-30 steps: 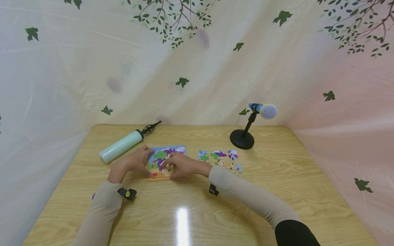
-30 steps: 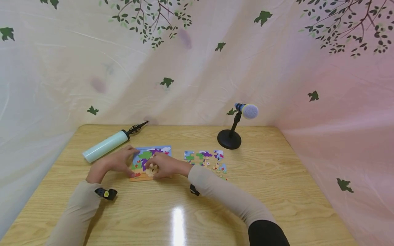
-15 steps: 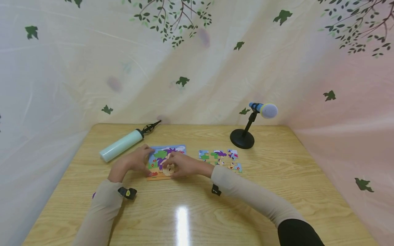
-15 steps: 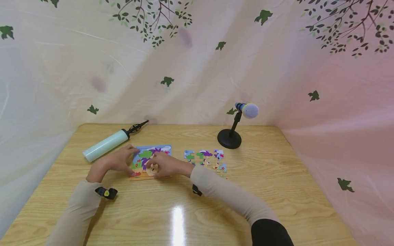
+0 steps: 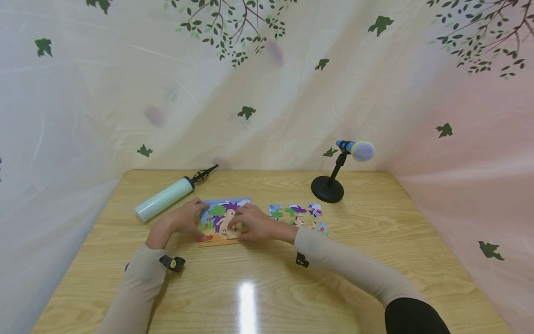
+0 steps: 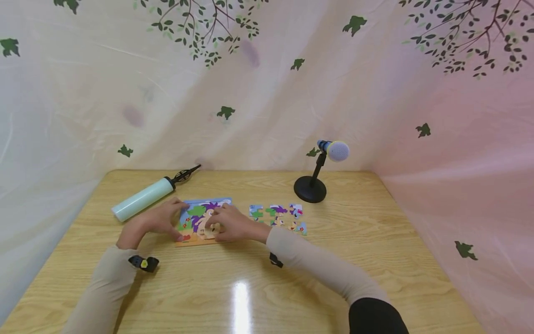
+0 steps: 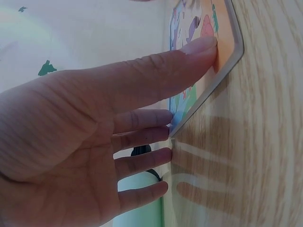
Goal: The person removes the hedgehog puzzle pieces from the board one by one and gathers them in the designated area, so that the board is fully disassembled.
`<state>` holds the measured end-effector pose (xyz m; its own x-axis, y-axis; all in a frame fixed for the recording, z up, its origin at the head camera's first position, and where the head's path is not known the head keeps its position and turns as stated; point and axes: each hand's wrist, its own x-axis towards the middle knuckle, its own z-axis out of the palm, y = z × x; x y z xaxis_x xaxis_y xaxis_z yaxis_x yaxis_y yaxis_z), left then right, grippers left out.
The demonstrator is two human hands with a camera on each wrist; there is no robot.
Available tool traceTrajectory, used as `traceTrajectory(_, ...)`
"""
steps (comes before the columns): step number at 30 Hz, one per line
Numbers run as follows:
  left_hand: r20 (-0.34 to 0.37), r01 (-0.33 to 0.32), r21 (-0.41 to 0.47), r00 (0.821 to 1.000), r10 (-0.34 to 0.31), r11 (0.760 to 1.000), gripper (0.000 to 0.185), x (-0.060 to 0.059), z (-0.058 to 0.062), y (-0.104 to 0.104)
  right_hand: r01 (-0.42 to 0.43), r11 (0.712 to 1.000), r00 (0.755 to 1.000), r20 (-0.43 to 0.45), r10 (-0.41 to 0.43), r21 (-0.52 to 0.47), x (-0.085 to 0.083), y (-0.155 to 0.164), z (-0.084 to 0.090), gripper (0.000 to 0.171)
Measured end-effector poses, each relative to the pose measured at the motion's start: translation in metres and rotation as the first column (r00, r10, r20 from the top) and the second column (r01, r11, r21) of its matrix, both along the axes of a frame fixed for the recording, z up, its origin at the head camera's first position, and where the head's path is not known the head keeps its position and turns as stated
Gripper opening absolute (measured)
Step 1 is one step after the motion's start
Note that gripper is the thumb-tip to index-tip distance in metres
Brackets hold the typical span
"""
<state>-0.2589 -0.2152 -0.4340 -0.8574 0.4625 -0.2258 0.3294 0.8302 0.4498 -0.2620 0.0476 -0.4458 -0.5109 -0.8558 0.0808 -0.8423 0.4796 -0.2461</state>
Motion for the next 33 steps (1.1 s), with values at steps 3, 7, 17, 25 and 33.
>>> traceTrajectory(3, 0.0, 0.002, 0.002, 1.0, -0.002, 1.0, 0.099, 0.0, 0.0, 0.0, 0.009, 0.999, 1.0, 0.012, -0.009, -0.044, 0.003, 0.009, 0.001, 0.027)
traceTrajectory(7, 0.003, 0.001, 0.003, 1.0, -0.001, 1.0, 0.099, 0.001, 0.0, 0.001, 0.046, 0.996, 0.997, 0.066, -0.041, -0.074, 0.007, 0.025, 0.002, 0.025)
traceTrajectory(17, 0.006, 0.001, 0.01, 1.0, -0.001, 1.0, 0.098, 0.002, 0.001, 0.001, 0.072, 0.99, 0.995, 0.072, -0.063, -0.121, 0.016, 0.077, 0.005, 0.026)
traceTrajectory(25, 0.006, -0.003, 0.002, 1.0, 0.003, 1.0, 0.099, 0.0, 0.0, 0.002, 0.083, 0.989, 0.992, 0.103, -0.07, -0.122, 0.023, 0.117, 0.007, 0.028)
traceTrajectory(33, 0.011, -0.01, 0.011, 1.0, 0.01, 1.0, 0.099, 0.001, -0.001, 0.001, 0.117, 0.989, 0.985, 0.136, -0.104, -0.092, 0.033, 0.144, 0.008, 0.03)
